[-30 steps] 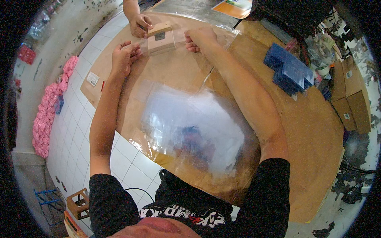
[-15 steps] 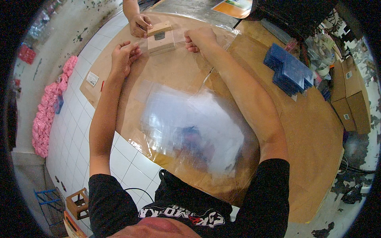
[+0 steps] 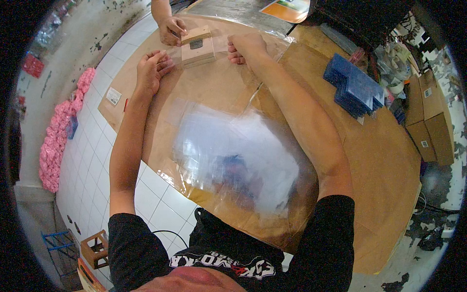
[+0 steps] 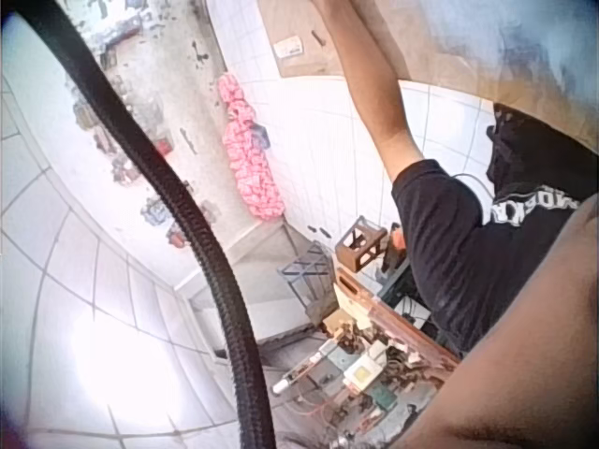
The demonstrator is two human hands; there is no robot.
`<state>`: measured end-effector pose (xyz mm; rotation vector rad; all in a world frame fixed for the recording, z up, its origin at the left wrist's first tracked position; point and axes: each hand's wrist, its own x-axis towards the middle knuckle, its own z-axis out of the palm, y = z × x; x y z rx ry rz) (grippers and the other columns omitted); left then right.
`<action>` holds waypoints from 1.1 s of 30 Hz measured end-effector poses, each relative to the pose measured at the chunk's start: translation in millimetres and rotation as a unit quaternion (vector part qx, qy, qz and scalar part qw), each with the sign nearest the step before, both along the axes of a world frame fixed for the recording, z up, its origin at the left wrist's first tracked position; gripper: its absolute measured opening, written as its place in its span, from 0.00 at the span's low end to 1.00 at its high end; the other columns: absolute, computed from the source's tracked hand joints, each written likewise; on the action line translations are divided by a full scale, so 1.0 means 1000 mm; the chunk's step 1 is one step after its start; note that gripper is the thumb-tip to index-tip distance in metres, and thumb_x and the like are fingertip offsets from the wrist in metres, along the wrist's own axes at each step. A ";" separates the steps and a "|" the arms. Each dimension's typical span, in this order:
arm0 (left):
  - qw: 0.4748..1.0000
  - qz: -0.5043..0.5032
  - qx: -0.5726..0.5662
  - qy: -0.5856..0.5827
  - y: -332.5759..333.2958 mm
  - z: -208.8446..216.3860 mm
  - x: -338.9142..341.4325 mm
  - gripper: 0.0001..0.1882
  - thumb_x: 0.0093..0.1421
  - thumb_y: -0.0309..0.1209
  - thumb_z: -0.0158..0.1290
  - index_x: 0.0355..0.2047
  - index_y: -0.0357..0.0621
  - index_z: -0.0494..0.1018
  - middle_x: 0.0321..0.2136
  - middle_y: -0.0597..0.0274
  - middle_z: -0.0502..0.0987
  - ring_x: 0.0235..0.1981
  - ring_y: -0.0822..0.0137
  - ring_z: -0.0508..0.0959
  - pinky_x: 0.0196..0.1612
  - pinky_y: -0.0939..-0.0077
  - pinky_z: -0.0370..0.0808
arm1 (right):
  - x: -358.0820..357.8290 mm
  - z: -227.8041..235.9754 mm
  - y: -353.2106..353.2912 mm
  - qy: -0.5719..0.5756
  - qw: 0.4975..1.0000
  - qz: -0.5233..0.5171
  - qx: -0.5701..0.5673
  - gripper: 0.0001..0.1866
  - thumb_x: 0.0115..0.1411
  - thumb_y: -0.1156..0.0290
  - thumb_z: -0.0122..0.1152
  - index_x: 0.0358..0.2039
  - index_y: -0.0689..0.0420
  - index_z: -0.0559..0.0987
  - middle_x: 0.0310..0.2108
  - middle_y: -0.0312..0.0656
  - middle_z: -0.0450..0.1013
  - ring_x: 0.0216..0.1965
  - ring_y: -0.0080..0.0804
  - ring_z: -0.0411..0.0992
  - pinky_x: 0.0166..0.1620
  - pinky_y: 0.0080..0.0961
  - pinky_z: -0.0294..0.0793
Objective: The person peels individual clear plastic sheets from a stack, separates them, and places them onto a large plastic base on a table.
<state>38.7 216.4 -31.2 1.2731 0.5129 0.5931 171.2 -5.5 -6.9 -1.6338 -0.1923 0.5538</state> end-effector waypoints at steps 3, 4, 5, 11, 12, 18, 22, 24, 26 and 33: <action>1.000 -0.002 0.003 -0.005 -0.001 0.000 0.000 0.20 0.54 0.27 0.55 0.44 0.33 0.61 0.33 0.53 0.71 0.31 0.61 0.76 0.35 0.70 0.79 | 0.002 -0.002 0.000 -0.009 1.000 0.000 0.001 0.10 0.56 0.66 0.57 0.27 0.62 0.74 0.23 0.38 0.70 0.18 0.23 0.69 0.21 0.18 0.71; 1.000 -0.003 0.004 -0.008 -0.002 0.000 -0.001 0.20 0.54 0.27 0.55 0.44 0.33 0.61 0.33 0.53 0.71 0.31 0.61 0.76 0.35 0.70 0.79 | 0.003 -0.003 0.000 -0.011 1.000 -0.001 -0.001 0.10 0.56 0.67 0.57 0.27 0.62 0.74 0.22 0.38 0.70 0.18 0.23 0.69 0.21 0.18 0.71; 1.000 -0.003 0.001 -0.008 -0.002 0.000 0.000 0.20 0.54 0.27 0.55 0.44 0.33 0.61 0.32 0.53 0.71 0.31 0.62 0.76 0.35 0.70 0.79 | 0.004 -0.004 0.000 -0.013 1.000 -0.001 -0.003 0.10 0.56 0.67 0.57 0.27 0.61 0.74 0.22 0.37 0.70 0.18 0.23 0.69 0.21 0.18 0.71; 1.000 -0.006 -0.008 -0.005 -0.002 0.002 -0.001 0.19 0.54 0.26 0.54 0.44 0.34 0.61 0.31 0.55 0.71 0.31 0.63 0.76 0.34 0.70 0.78 | 0.004 -0.004 0.001 -0.010 1.000 -0.007 -0.004 0.09 0.55 0.67 0.58 0.26 0.61 0.74 0.21 0.37 0.70 0.17 0.23 0.69 0.20 0.17 0.71; 1.000 -0.007 -0.006 -0.005 -0.001 0.001 0.000 0.19 0.54 0.26 0.54 0.44 0.34 0.61 0.31 0.55 0.71 0.31 0.63 0.76 0.34 0.70 0.78 | 0.004 -0.004 0.001 -0.009 1.000 -0.008 -0.005 0.09 0.55 0.67 0.58 0.25 0.61 0.74 0.21 0.37 0.70 0.18 0.23 0.70 0.20 0.17 0.71; 1.000 -0.002 -0.005 -0.011 0.003 -0.002 0.001 0.17 0.55 0.26 0.54 0.41 0.35 0.62 0.31 0.54 0.71 0.31 0.63 0.76 0.34 0.70 0.78 | 0.004 -0.004 0.001 -0.011 1.000 -0.005 -0.002 0.09 0.54 0.68 0.58 0.25 0.61 0.74 0.21 0.38 0.70 0.18 0.23 0.70 0.20 0.17 0.71; 1.000 -0.006 -0.011 -0.023 0.004 -0.002 0.002 0.19 0.54 0.23 0.54 0.43 0.32 0.59 0.30 0.52 0.71 0.28 0.61 0.77 0.32 0.70 0.80 | 0.005 -0.004 0.000 -0.012 1.000 0.000 0.007 0.09 0.53 0.68 0.58 0.25 0.61 0.73 0.21 0.37 0.70 0.18 0.23 0.70 0.21 0.18 0.71; 1.000 -0.002 -0.010 -0.023 0.005 -0.003 0.002 0.19 0.54 0.23 0.54 0.43 0.32 0.59 0.30 0.52 0.71 0.28 0.62 0.76 0.32 0.70 0.80 | 0.004 -0.004 -0.001 -0.009 1.000 0.004 0.005 0.09 0.53 0.68 0.58 0.25 0.61 0.73 0.21 0.37 0.70 0.18 0.23 0.70 0.21 0.18 0.71; 1.000 0.000 -0.010 -0.026 0.006 -0.005 0.001 0.19 0.54 0.23 0.53 0.43 0.32 0.59 0.30 0.52 0.71 0.27 0.62 0.76 0.31 0.70 0.80 | 0.002 -0.003 0.000 -0.006 1.000 0.004 0.005 0.09 0.54 0.68 0.58 0.26 0.61 0.73 0.22 0.37 0.70 0.19 0.23 0.70 0.21 0.18 0.71; 1.000 0.006 -0.003 -0.031 0.004 0.002 -0.002 0.18 0.55 0.23 0.52 0.44 0.31 0.59 0.30 0.51 0.71 0.27 0.62 0.76 0.31 0.70 0.79 | 0.008 -0.002 -0.005 0.018 0.999 0.016 0.021 0.08 0.54 0.67 0.57 0.28 0.58 0.73 0.23 0.35 0.69 0.19 0.23 0.69 0.23 0.20 0.73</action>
